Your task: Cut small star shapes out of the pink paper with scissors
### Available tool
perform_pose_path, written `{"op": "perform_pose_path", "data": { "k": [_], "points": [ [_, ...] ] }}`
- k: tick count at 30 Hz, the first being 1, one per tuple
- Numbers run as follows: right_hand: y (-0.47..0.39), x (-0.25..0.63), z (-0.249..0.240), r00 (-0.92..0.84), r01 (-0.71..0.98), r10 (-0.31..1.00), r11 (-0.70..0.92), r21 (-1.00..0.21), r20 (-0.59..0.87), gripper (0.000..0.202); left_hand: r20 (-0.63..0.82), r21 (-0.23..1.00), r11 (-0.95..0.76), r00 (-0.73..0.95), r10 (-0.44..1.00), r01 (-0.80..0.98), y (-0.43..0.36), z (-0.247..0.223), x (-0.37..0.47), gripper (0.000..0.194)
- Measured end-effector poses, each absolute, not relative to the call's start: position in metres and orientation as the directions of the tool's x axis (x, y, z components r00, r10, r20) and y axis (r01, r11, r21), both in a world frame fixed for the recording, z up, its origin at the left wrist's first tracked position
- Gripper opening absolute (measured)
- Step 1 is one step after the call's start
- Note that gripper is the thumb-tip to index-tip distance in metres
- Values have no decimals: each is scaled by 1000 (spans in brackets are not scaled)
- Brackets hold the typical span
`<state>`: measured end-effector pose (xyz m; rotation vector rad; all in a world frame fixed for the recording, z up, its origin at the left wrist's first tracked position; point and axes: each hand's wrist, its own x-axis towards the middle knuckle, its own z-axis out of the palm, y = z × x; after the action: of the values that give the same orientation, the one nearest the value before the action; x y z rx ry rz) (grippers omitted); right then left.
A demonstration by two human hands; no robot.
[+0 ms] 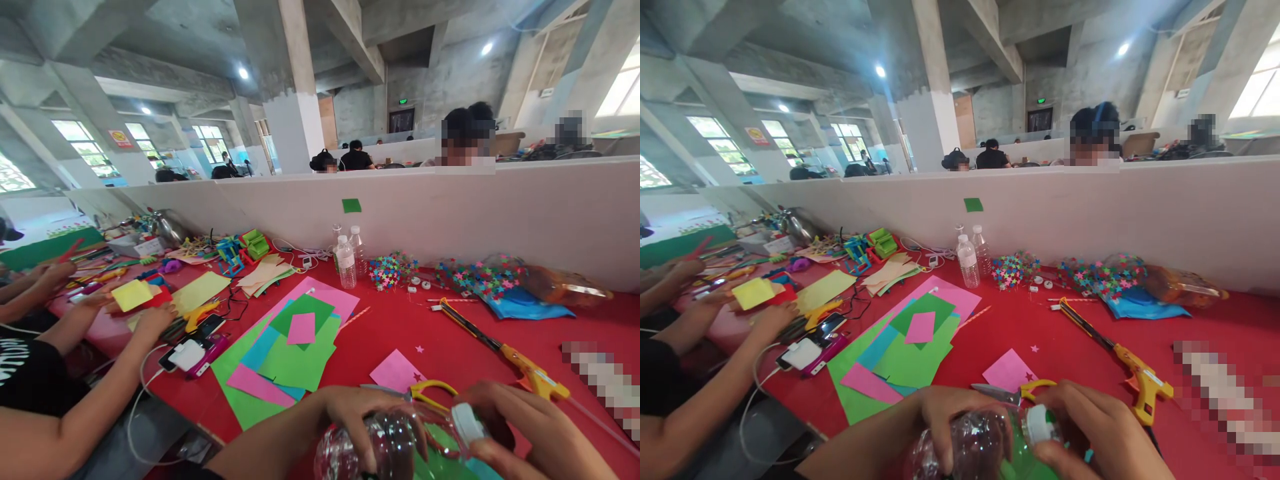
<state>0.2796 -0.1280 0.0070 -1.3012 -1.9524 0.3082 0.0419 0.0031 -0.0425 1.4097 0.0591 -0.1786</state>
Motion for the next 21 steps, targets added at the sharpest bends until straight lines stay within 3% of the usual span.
{"op": "perform_pose_path", "data": {
  "k": [2,7,12,16,19,21],
  "points": [
    [-121,275,15,-192,681,911,391,-619,364,33,-145,986,89,988,46,140,-1,-34,38,84],
    [-118,267,20,-87,687,937,302,-660,338,34,-154,986,-29,961,231,165,-12,-24,30,83],
    [-119,264,15,-161,678,919,368,-636,359,24,-141,949,-216,924,356,228,-19,-31,25,91],
    [-112,258,17,-41,671,886,367,-644,462,25,-95,975,-128,864,494,180,-17,-36,18,89],
    [-104,258,14,-1,634,906,329,-700,424,36,-61,998,24,750,659,61,-1,-37,1,79],
    [-100,261,6,29,641,930,264,-721,366,38,-22,998,49,609,793,-29,18,-35,-18,85]
  ]
}}
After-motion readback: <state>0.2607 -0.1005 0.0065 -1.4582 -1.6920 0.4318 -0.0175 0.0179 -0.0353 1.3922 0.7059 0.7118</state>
